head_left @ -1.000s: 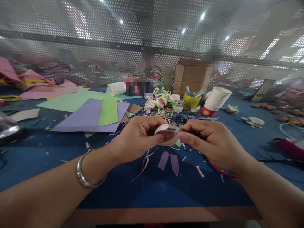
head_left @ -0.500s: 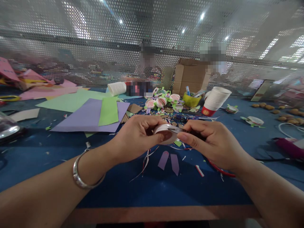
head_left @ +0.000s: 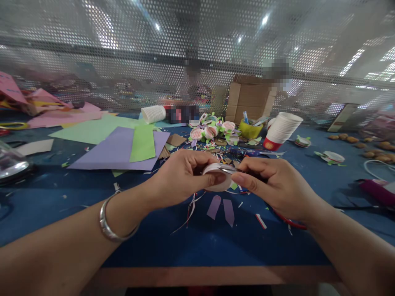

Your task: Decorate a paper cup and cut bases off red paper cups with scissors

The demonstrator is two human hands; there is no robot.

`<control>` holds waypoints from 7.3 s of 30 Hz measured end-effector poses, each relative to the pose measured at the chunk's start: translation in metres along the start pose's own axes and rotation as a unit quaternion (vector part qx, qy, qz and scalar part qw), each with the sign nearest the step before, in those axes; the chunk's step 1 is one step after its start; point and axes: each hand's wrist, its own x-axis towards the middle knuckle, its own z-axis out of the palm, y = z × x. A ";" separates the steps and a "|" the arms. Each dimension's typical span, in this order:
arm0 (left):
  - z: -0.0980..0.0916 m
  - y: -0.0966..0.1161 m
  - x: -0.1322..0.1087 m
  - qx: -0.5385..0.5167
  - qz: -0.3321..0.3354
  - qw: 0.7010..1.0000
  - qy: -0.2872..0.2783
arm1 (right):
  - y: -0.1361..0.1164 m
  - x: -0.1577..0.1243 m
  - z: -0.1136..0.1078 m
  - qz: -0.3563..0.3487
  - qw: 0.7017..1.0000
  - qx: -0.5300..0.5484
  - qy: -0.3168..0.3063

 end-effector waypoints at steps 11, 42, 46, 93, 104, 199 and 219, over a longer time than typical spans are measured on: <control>-0.007 0.000 0.002 -0.029 -0.024 0.999 0.011 | 0.006 0.003 -0.004 0.015 0.999 -0.001 0.052; -0.003 0.014 -0.006 0.338 0.102 0.922 0.158 | 0.010 0.004 -0.009 0.023 0.998 -0.057 -0.004; -0.001 0.016 -0.007 0.363 0.127 0.910 0.152 | 0.011 0.004 -0.008 0.025 0.998 -0.048 -0.011; 0.005 0.004 -0.001 -0.220 -0.109 0.969 0.008 | 0.002 -0.005 -0.008 -0.064 0.992 -0.097 0.049; 0.009 0.008 -0.003 -0.244 -0.153 0.957 0.047 | 0.002 -0.005 -0.009 -0.047 0.993 -0.095 0.050; 0.001 0.005 0.000 -0.231 -0.191 0.951 -0.078 | 0.010 -0.001 -0.005 -0.017 0.996 -0.086 0.006; 0.001 0.006 0.000 -0.221 -0.201 0.947 -0.115 | 0.010 0.006 -0.010 0.071 0.990 0.120 0.030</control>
